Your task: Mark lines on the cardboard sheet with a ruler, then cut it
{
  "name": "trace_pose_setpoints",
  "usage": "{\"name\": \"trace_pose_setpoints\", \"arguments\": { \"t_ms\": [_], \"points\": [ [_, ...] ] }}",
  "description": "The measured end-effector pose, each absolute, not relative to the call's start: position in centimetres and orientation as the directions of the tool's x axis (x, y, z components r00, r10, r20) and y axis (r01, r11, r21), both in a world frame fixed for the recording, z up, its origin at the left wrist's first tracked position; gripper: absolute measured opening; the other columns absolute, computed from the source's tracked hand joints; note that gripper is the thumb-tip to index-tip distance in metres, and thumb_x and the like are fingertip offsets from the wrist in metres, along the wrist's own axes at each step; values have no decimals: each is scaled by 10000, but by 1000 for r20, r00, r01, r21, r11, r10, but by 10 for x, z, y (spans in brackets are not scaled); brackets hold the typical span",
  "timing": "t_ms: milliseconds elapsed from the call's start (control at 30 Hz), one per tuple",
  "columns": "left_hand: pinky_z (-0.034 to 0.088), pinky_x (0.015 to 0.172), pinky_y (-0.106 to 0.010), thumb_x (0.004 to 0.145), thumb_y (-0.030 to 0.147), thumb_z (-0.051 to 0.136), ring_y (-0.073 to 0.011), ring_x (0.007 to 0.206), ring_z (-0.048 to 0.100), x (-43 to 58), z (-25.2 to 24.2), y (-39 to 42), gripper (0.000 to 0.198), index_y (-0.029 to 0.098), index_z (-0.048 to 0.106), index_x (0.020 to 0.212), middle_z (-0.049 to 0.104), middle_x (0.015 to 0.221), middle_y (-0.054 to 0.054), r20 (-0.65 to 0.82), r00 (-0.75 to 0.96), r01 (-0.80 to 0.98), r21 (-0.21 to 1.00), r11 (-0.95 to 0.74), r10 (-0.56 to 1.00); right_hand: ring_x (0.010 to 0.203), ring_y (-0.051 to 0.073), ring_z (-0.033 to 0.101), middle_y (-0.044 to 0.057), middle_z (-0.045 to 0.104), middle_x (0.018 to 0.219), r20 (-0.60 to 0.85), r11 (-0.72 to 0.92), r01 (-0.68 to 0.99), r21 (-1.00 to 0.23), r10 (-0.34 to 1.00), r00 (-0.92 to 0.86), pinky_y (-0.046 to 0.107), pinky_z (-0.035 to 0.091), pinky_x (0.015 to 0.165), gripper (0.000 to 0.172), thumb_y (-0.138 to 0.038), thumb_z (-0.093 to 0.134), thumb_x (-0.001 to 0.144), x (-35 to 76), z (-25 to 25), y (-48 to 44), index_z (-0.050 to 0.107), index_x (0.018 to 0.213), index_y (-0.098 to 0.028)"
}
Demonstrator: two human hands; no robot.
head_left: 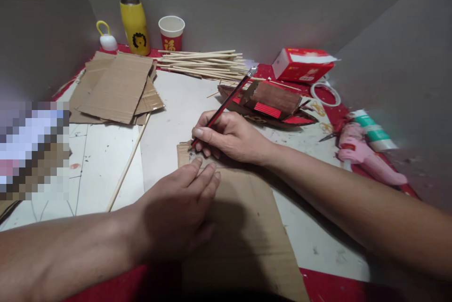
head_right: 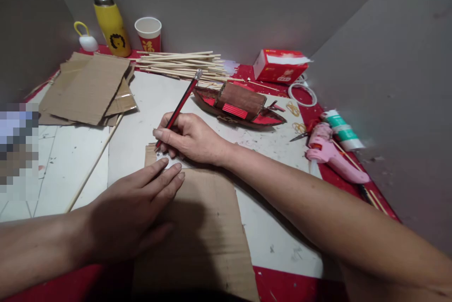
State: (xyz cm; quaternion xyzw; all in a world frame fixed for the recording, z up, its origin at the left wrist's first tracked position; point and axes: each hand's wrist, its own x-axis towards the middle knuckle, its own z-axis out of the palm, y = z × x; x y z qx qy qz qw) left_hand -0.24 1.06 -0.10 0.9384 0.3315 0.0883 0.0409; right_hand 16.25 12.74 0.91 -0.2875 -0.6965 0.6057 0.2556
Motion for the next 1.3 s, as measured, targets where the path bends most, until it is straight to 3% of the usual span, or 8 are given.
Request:
{"name": "trace_pose_setpoints", "arguments": {
  "t_ms": [200,367,533,767,967,1300],
  "points": [
    [435,1072,-496,952,425,469,-439,1333,495,-2,-2,11,658,-50,505,1407,526,1445,-279,127,764,618,140,-774,633,617,105,597,18,676,689,158,356,129,-926,673,-723,221,478,586,407,-546,608,918,162,6,130,562,770,-170],
    [430,1068,-495,937,429,500,-437,1331,496,-2,0,11,670,-53,503,1403,530,1440,-281,122,765,617,142,-774,632,634,120,616,16,685,702,210,459,148,-876,640,-739,229,473,605,305,-430,571,957,162,3,130,552,785,-180],
    [424,1067,-488,935,436,516,-423,1328,502,-2,-1,12,667,-58,514,1384,543,1428,-281,132,769,610,142,-780,626,649,119,614,16,684,718,215,499,173,-849,625,-750,229,473,625,213,-302,534,967,162,2,130,546,793,-181],
    [439,1055,-488,922,435,524,-437,1312,514,-3,-1,11,673,-57,524,1383,555,1416,-275,148,767,609,140,-781,625,643,122,610,20,665,704,249,558,187,-809,613,-750,235,473,629,194,-263,520,960,162,4,129,546,789,-176],
    [437,1055,-485,942,443,498,-423,1335,496,-3,-2,11,667,-46,506,1395,534,1439,-273,144,759,618,149,-772,635,632,118,615,18,674,705,206,466,173,-867,654,-728,226,474,599,233,-325,544,966,163,3,129,555,790,-173],
    [417,1068,-480,937,450,509,-425,1331,497,-4,-3,10,679,-56,504,1390,538,1431,-281,159,765,610,134,-781,624,614,106,602,9,657,688,242,511,187,-839,657,-714,218,477,588,232,-308,541,970,162,3,128,558,781,-175]
  ]
}}
